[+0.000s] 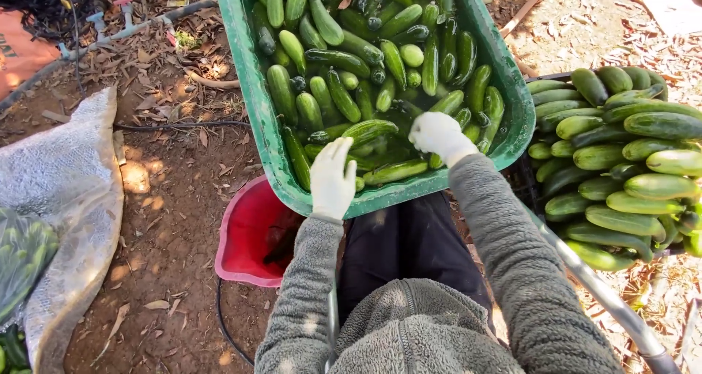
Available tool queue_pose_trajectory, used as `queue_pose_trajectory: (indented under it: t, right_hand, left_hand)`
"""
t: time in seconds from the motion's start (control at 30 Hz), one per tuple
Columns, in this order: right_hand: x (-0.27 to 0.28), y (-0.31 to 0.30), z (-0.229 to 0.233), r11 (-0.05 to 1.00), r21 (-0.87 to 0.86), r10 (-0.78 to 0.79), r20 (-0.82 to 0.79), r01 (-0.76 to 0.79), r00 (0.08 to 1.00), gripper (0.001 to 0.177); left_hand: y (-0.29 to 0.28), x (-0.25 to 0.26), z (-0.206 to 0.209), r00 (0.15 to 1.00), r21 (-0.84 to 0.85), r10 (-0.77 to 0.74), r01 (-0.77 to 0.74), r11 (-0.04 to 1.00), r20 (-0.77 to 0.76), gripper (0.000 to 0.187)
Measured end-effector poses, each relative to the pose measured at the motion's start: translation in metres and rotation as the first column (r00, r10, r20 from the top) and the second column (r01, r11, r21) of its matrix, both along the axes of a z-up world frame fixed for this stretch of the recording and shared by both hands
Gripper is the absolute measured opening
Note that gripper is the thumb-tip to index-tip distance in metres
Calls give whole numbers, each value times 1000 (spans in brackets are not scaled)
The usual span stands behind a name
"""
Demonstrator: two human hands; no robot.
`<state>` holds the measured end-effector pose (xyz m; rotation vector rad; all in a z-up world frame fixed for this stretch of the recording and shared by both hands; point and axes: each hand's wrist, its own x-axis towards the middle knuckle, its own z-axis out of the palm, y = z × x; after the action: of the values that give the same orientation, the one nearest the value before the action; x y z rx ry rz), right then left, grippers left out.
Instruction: Sorting and transferring cucumbers from a water-filled green bin into a red bucket.
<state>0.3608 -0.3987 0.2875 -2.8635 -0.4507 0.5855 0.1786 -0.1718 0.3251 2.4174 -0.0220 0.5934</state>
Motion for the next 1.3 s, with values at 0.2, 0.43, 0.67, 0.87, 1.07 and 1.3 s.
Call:
queue_pose_trajectory:
  t: [0.2, 0.43, 0.67, 0.87, 1.07, 1.3]
  right_hand:
    - [-10, -14, -9, 987, -149, -59, -11, 57, 998, 32]
    - [8, 5, 6, 979, 9, -201, 149, 202, 968, 32]
    - [49, 36, -30, 996, 83, -61, 326, 35, 944, 63]
    - [50, 46, -36, 999, -21, -23, 468, 37, 884, 47]
    - [40, 25, -11, 948, 308, -144, 214, 73, 966, 43]
    - [23, -10, 81, 784, 575, -307, 30, 235, 951, 41]
  left_hand:
    - [-17, 53, -48, 997, 388, -57, 74, 919, -54, 45]
    - [-13, 99, -117, 966, 487, 25, 107, 867, -257, 41]
    - [-19, 102, -110, 927, 525, 73, 143, 839, -368, 22]
    - [-14, 103, -113, 836, 429, 45, 234, 872, -547, 27]
    - [-11, 90, -88, 814, 328, 50, 177, 928, -579, 33]
    - [-14, 94, -66, 826, 181, 5, 118, 976, -564, 45]
